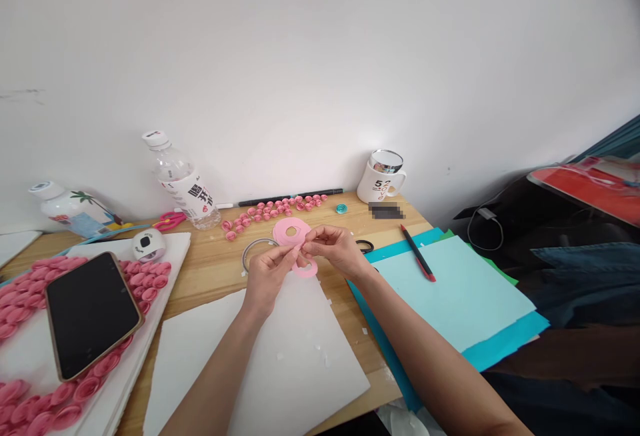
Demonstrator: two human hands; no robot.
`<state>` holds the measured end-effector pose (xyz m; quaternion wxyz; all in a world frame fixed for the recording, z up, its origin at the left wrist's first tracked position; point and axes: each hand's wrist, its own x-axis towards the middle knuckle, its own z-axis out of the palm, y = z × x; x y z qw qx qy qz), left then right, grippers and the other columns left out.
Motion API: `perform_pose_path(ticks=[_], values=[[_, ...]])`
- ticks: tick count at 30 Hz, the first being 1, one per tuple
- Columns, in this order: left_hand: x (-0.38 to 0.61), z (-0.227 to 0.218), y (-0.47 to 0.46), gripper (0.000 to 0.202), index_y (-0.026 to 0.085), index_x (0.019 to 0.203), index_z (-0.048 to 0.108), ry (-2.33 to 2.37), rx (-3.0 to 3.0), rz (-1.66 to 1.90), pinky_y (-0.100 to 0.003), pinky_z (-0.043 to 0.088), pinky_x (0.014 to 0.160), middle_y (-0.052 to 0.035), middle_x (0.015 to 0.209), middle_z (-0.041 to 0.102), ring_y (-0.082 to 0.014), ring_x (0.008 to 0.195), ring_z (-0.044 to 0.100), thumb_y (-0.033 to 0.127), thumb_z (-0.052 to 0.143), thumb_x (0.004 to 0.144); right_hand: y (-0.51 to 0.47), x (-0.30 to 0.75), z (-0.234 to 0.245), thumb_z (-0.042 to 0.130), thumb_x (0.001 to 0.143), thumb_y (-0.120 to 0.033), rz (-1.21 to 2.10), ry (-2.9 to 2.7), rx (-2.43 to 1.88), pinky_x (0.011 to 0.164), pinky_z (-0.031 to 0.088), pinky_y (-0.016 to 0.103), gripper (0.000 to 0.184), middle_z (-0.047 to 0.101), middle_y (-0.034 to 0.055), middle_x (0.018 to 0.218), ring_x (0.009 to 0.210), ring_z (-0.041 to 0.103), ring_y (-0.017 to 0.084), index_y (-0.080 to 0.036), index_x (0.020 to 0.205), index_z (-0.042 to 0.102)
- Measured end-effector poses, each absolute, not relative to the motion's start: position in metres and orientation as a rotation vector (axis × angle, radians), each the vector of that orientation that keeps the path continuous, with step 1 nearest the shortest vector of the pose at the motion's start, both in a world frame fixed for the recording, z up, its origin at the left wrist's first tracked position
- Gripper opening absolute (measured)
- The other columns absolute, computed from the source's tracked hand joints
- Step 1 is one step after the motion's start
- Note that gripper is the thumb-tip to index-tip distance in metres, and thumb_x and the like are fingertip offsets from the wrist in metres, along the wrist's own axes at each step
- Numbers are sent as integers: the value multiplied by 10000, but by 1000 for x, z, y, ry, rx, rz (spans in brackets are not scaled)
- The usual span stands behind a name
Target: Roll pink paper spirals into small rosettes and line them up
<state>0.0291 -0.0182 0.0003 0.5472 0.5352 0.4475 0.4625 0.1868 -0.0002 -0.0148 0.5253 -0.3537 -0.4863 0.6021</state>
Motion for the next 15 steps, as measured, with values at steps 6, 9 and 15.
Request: perform_pose_path(ticks=[6, 9, 15], values=[[29, 1, -17, 199, 166, 726, 699, 1086, 1261, 1115, -244, 450, 657, -18, 623, 627, -136, 658, 549, 347, 621, 706, -1, 188, -14, 713, 636, -303, 1449, -1136, -890, 728, 489, 318, 193, 684, 32, 778, 701, 614, 142, -186, 789, 697], [29, 2, -17, 216, 159, 733, 698, 1083, 1230, 1132, -254, 460, 653, -26, 624, 624, -140, 656, 551, 359, 625, 696, -2, 189, -12, 683, 671, -324, 1462, -1174, -867, 802, 478, 341, 227, 685, 52, 907, 775, 624, 153, -194, 856, 697], [29, 1, -18, 225, 153, 716, 696, 1074, 1252, 1121, -257, 458, 668, -31, 634, 625, -145, 682, 556, 364, 616, 704, 0, 189, -14, 734, 610, -301, 1449, -1147, -870, 721, 494, 321, 209, 686, 28, 781, 682, 621, 139, -186, 780, 692]])
